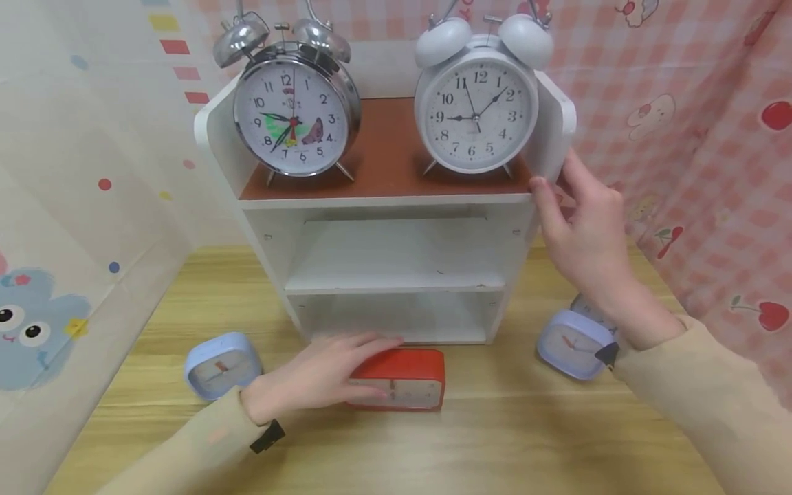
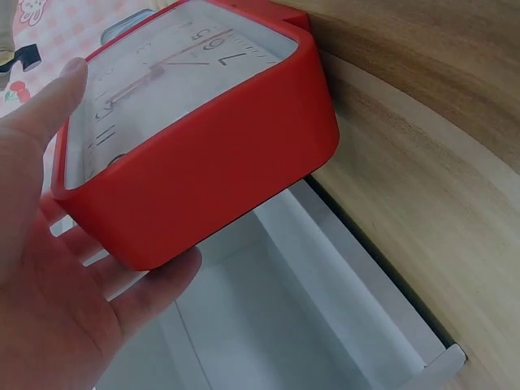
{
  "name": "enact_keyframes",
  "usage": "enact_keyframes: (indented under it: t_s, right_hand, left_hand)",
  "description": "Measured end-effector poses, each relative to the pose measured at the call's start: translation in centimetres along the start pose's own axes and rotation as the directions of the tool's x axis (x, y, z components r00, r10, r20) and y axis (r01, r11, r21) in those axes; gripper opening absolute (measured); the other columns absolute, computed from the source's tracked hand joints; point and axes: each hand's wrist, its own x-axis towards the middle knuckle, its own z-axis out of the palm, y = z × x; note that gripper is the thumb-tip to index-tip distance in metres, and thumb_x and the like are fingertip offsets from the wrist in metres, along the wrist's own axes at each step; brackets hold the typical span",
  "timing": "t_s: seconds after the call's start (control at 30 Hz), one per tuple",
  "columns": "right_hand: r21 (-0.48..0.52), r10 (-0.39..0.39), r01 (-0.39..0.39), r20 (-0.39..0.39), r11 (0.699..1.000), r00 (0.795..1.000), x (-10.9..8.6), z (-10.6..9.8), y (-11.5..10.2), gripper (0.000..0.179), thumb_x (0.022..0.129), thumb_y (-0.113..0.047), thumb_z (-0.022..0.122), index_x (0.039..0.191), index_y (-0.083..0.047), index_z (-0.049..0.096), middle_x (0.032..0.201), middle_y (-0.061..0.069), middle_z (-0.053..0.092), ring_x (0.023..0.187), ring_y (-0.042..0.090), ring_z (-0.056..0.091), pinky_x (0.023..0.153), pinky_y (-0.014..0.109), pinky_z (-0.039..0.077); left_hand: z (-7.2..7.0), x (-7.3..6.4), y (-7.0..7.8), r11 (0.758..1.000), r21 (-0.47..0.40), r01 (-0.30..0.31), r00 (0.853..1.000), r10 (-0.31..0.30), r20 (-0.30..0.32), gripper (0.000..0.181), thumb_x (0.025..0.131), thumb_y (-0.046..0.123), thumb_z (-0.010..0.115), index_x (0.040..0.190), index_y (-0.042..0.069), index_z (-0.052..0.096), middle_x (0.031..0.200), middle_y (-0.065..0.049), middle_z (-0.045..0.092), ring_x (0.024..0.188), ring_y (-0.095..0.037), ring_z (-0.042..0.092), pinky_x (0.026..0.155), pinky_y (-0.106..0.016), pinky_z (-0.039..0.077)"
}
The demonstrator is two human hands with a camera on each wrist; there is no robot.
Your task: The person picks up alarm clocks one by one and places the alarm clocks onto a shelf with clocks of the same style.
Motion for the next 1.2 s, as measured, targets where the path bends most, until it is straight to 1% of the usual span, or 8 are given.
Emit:
enact_keyframes:
  t_s: [0.2,0.47,0.53,0.6,0.7,0.87,1.0,1.2]
  right_hand:
    - [0.021,-0.007,0.007,-0.002,1.000,1.000,-0.02,0.17,0.16,0.039,0.106,-0.015,0.060,0.145,-0.010,0.063,0.137,0.023,0.069,0.122,-0.012,0.064,0.092,0.004,0.052]
    - [0.007,-0.007,0.007,-0.002,1.000,1.000,-0.21,0.09,0.10,0.040,0.106,-0.015,0.060,0.146,-0.010,0.062,0.137,0.026,0.068,0.120,-0.015,0.061,0.090,0.002,0.051]
    - [0.007,-0.008,0.008,-0.001,1.000,1.000,-0.21,0.06,0.10,0.040,0.106,-0.015,0.060,0.146,-0.010,0.062,0.138,0.025,0.068,0.123,-0.012,0.062,0.090,0.002,0.051]
    - [0.008,-0.010,0.010,0.000,1.000,1.000,-0.16,0.07,0.08,0.040,0.106,-0.015,0.060,0.146,-0.011,0.061,0.139,0.023,0.068,0.128,-0.005,0.064,0.090,0.002,0.051]
    - [0.011,-0.013,0.013,0.000,1.000,1.000,-0.06,0.09,0.07,0.041,0.106,-0.015,0.060,0.147,-0.011,0.061,0.140,0.022,0.068,0.129,-0.002,0.065,0.090,0.002,0.051]
    - [0.016,-0.013,0.013,-0.006,1.000,1.000,-0.02,0.14,0.00,0.040,0.106,-0.014,0.059,0.146,-0.010,0.062,0.137,0.023,0.069,0.122,-0.013,0.062,0.090,0.001,0.050]
    - [0.017,-0.012,0.012,-0.005,1.000,1.000,-0.05,0.16,0.02,0.040,0.107,-0.014,0.059,0.146,-0.011,0.061,0.137,0.024,0.069,0.122,-0.013,0.062,0.089,0.001,0.051]
    - [0.013,-0.014,0.014,-0.002,1.000,1.000,-0.08,0.12,0.01,0.041,0.107,-0.015,0.059,0.147,-0.011,0.060,0.139,0.026,0.068,0.121,-0.015,0.061,0.088,0.001,0.051]
  left_hand:
    - [0.34,0.17,-0.17,1.000,0.021,-0.006,1.000,0.006,0.014,0.072,0.094,0.054,0.075,0.154,0.021,0.053,0.136,-0.001,0.072,0.118,-0.019,0.073,0.098,-0.039,0.061]
    - [0.38,0.40,-0.11,1.000,-0.006,0.012,0.999,-0.011,0.038,0.070,0.094,0.052,0.075,0.153,0.020,0.054,0.136,-0.001,0.072,0.117,-0.020,0.073,0.098,-0.040,0.061]
    - [0.37,0.52,-0.10,1.000,-0.005,0.011,0.999,-0.011,0.038,0.070,0.094,0.052,0.075,0.153,0.020,0.054,0.136,-0.001,0.072,0.116,-0.020,0.073,0.097,-0.040,0.061]
    - [0.33,0.61,-0.08,1.000,-0.008,0.012,0.999,-0.012,0.040,0.070,0.094,0.052,0.075,0.152,0.019,0.055,0.135,-0.001,0.073,0.114,-0.019,0.074,0.096,-0.039,0.061]
    - [0.27,0.71,-0.05,1.000,-0.015,0.012,0.999,-0.011,0.041,0.068,0.094,0.051,0.075,0.150,0.018,0.057,0.133,-0.001,0.074,0.113,-0.019,0.074,0.095,-0.039,0.062]
    - [0.39,0.84,-0.07,1.000,-0.026,0.000,1.000,0.001,0.028,0.063,0.094,0.048,0.077,0.145,0.015,0.062,0.127,0.000,0.076,0.106,-0.016,0.075,0.089,-0.035,0.063]
    - [0.55,0.93,-0.09,0.999,-0.034,0.004,1.000,-0.003,0.023,0.061,0.093,0.045,0.079,0.142,0.013,0.063,0.124,-0.001,0.076,0.102,-0.015,0.074,0.086,-0.032,0.062]
    - [0.62,1.01,0.20,0.999,-0.040,0.010,1.000,-0.009,0.016,0.058,0.094,0.043,0.078,0.140,0.012,0.064,0.128,-0.002,0.076,0.104,-0.016,0.074,0.086,-0.033,0.062]
